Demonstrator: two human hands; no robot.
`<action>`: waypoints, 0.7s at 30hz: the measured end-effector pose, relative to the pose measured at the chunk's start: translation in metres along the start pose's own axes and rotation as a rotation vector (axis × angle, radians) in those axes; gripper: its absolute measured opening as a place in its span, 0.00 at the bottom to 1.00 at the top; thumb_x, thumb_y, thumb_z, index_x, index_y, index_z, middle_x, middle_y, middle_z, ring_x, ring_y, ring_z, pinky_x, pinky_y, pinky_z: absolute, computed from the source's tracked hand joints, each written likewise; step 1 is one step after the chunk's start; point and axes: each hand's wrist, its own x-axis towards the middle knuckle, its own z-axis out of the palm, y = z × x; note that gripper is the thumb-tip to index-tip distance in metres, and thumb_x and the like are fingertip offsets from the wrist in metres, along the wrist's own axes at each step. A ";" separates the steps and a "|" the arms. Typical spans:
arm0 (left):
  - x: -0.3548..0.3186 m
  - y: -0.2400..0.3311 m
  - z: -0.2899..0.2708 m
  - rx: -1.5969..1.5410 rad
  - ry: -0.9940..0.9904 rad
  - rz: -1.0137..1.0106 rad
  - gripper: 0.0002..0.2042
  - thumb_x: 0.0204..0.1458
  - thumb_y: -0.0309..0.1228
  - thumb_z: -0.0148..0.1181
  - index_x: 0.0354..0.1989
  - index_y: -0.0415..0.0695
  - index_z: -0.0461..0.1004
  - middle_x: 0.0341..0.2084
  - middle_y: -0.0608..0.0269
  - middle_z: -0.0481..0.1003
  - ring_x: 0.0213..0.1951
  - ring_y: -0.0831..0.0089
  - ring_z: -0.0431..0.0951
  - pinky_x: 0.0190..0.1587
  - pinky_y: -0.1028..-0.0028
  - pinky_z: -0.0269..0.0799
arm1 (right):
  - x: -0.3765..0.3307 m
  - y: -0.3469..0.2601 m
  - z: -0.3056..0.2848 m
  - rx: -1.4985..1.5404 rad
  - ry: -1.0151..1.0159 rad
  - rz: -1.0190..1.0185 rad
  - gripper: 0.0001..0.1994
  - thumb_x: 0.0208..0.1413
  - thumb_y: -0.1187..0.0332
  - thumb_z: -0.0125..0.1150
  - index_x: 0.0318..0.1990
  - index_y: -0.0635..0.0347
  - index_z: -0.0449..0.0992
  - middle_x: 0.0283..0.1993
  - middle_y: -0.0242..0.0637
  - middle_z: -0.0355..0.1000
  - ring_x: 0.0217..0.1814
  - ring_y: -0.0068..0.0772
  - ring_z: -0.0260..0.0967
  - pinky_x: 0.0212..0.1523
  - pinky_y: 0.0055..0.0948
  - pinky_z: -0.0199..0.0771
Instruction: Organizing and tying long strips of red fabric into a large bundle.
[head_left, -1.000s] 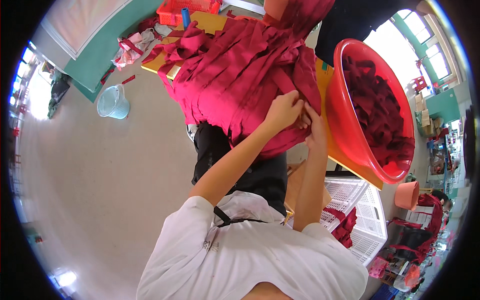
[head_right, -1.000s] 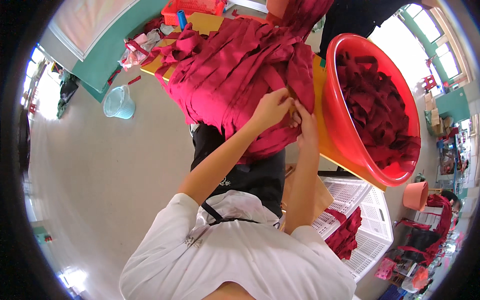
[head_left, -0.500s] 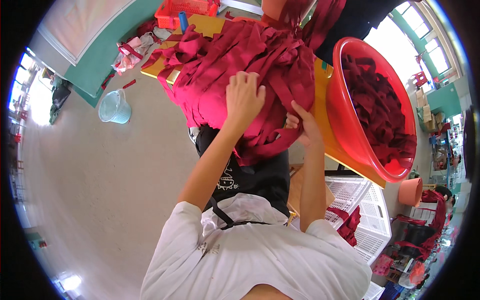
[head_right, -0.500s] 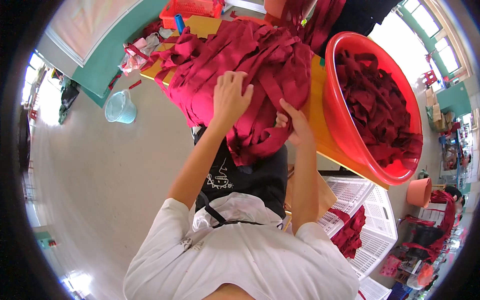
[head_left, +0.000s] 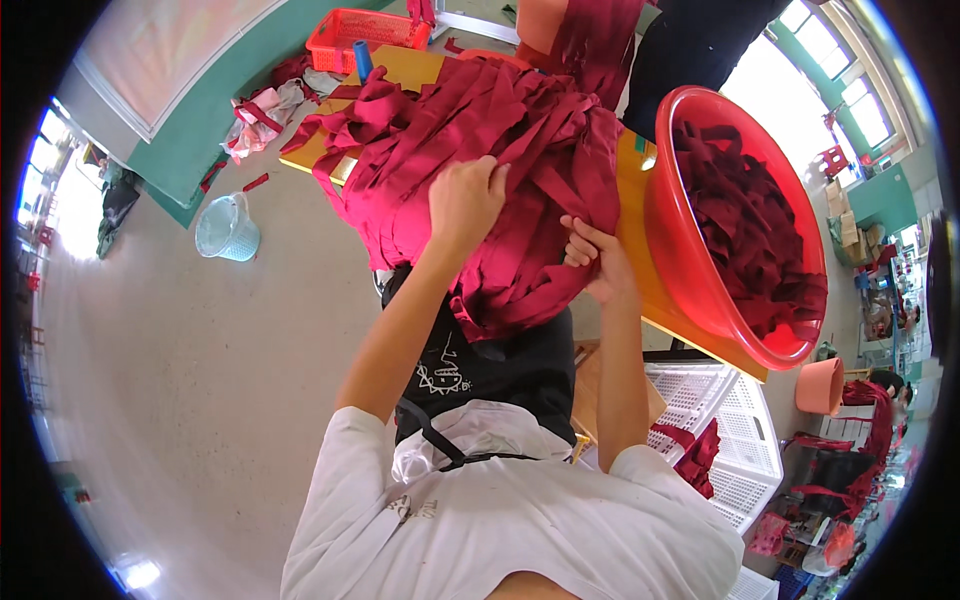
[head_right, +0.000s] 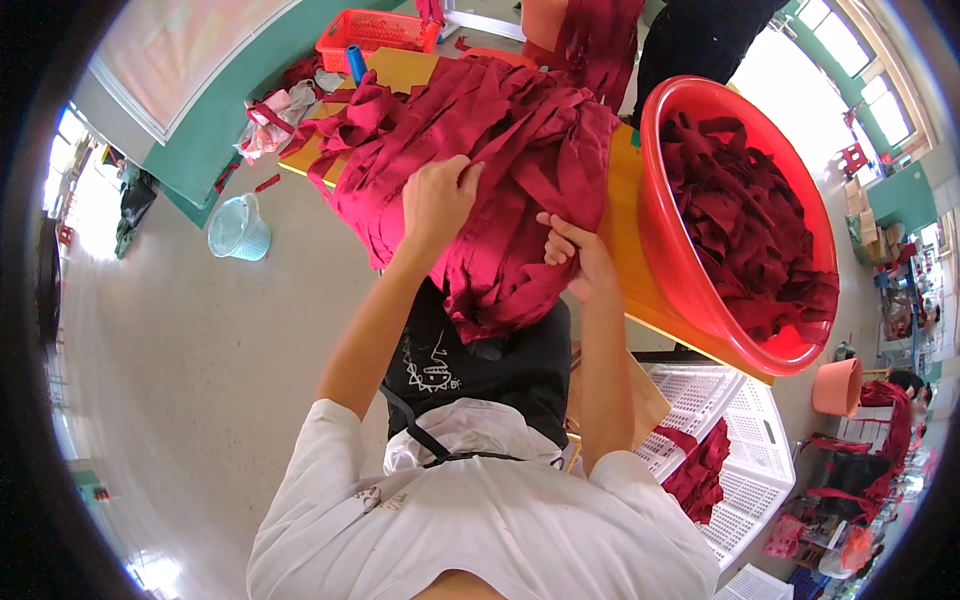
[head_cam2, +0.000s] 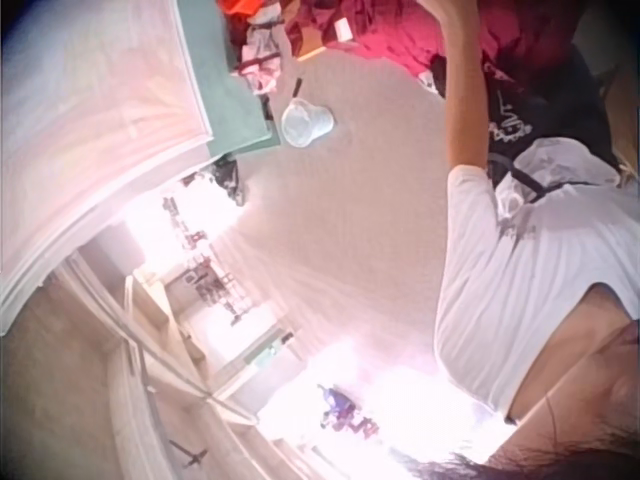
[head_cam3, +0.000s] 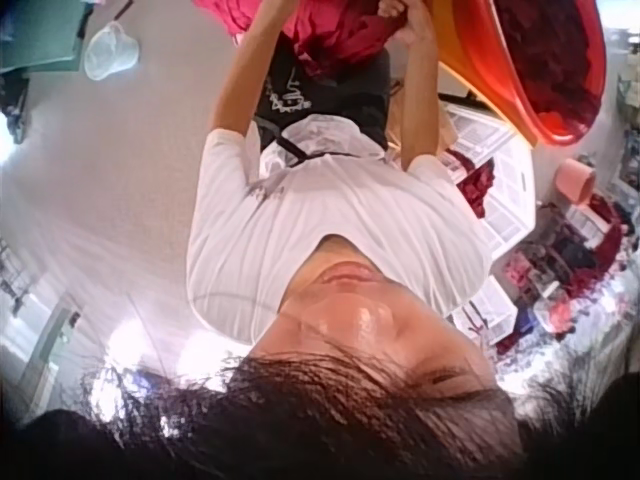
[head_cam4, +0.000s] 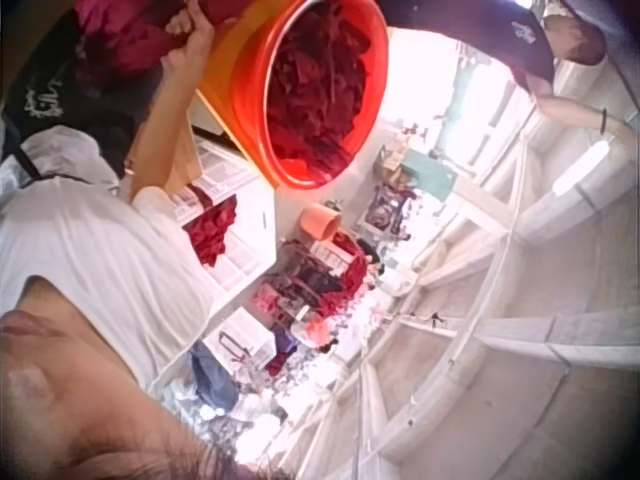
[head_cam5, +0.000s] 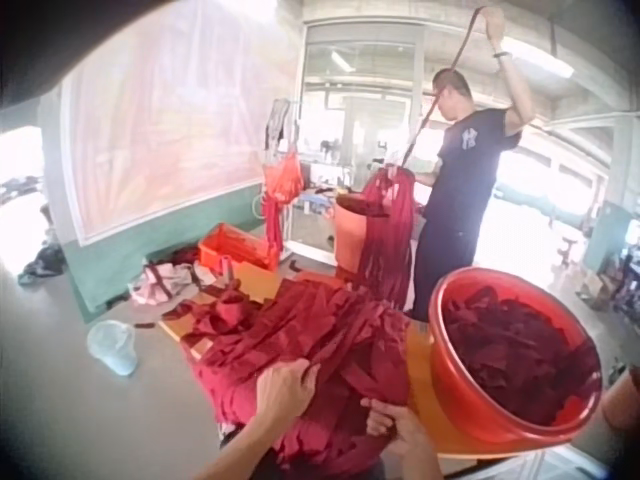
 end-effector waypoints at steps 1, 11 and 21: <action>-0.002 0.007 0.000 -0.183 -0.046 -0.072 0.12 0.54 0.35 0.59 0.25 0.40 0.73 0.22 0.46 0.75 0.29 0.45 0.76 0.30 0.53 0.71 | 0.001 0.001 0.005 0.055 0.070 -0.014 0.15 0.66 0.62 0.53 0.49 0.65 0.75 0.16 0.18 0.47 0.18 0.14 0.47 0.24 0.19 0.52; -0.024 0.047 0.017 -0.276 -0.070 0.113 0.09 0.51 0.34 0.59 0.29 0.40 0.74 0.23 0.52 0.72 0.33 0.52 0.74 0.36 0.59 0.71 | 0.006 -0.004 0.014 0.080 0.219 -0.170 0.07 0.61 0.67 0.60 0.38 0.61 0.78 0.32 0.31 0.76 0.34 0.26 0.73 0.40 0.27 0.73; -0.027 -0.001 0.034 0.038 -0.220 0.011 0.14 0.52 0.37 0.62 0.41 0.39 0.73 0.26 0.51 0.76 0.31 0.53 0.77 0.33 0.58 0.72 | -0.008 -0.017 0.011 0.219 0.178 -0.213 0.10 0.66 0.66 0.52 0.45 0.61 0.77 0.14 0.18 0.47 0.16 0.13 0.46 0.23 0.17 0.52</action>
